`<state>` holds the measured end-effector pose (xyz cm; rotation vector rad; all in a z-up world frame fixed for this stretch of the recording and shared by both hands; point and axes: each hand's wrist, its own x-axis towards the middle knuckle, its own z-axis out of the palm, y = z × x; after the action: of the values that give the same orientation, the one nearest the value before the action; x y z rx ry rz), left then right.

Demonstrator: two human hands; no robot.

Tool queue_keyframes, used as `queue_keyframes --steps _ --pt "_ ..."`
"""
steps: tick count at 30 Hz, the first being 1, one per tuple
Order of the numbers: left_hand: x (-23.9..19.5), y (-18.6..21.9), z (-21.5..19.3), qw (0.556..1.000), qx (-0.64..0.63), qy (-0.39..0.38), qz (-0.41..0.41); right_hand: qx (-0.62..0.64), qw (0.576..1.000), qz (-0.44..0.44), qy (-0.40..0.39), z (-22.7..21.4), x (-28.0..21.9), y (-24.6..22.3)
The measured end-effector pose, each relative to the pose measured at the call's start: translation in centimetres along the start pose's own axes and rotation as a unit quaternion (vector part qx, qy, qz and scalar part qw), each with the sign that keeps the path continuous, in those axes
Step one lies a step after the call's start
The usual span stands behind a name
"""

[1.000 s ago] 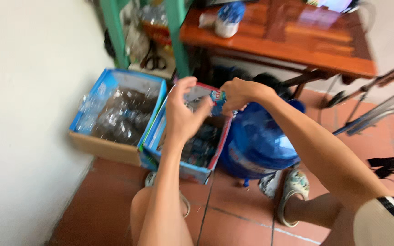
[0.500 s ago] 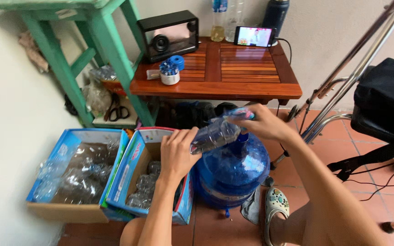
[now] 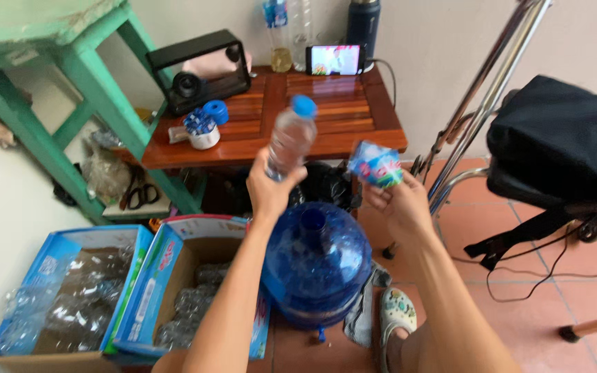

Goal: The person sits on the floor and repeatedly fills small plastic water bottles from a large blue water dispenser. They remove the bottle caps, pour water into the bottles, and then place the filled bottles into a cardboard box.

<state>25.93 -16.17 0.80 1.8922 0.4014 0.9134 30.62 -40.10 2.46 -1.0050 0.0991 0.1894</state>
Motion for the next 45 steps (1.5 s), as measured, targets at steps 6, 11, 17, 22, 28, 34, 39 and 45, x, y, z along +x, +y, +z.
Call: queue_keyframes --steps 6,11,17,22,28,34,39,45 --pt "8.1 -0.8 5.8 0.996 -0.054 0.058 -0.046 -0.006 1.000 -0.021 0.005 -2.3 2.1 1.2" --pt "9.9 -2.0 8.1 0.995 -0.059 0.070 -0.044 0.000 1.000 -0.016 0.025 -2.1 1.0 -0.1" --pt "9.2 -1.4 7.3 0.997 -0.067 0.030 0.006 -0.027 0.999 -0.036 0.019 -1.9 -0.1 -0.6" --pt "2.4 4.6 1.6 0.991 -0.081 0.080 0.066 -0.081 0.994 -0.075 0.014 0.2 -1.3 -0.3" --pt "-7.7 4.9 -3.3 0.979 -0.153 -0.117 0.061 -0.104 0.993 -0.052 -0.013 3.1 -3.6 1.6" --pt "-10.6 3.7 -5.5 0.971 -0.156 -0.177 0.051 -0.233 0.965 -0.050 -0.106 5.3 -7.7 1.9" --pt "-10.4 2.9 -5.8 0.984 -0.130 -0.101 0.065 -0.318 0.916 -0.161 -0.183 3.9 -5.7 4.7" --pt "-9.5 1.3 -5.8 0.969 -0.236 -0.038 -0.060 -0.333 0.895 -0.169 -0.243 5.5 -9.0 4.1"
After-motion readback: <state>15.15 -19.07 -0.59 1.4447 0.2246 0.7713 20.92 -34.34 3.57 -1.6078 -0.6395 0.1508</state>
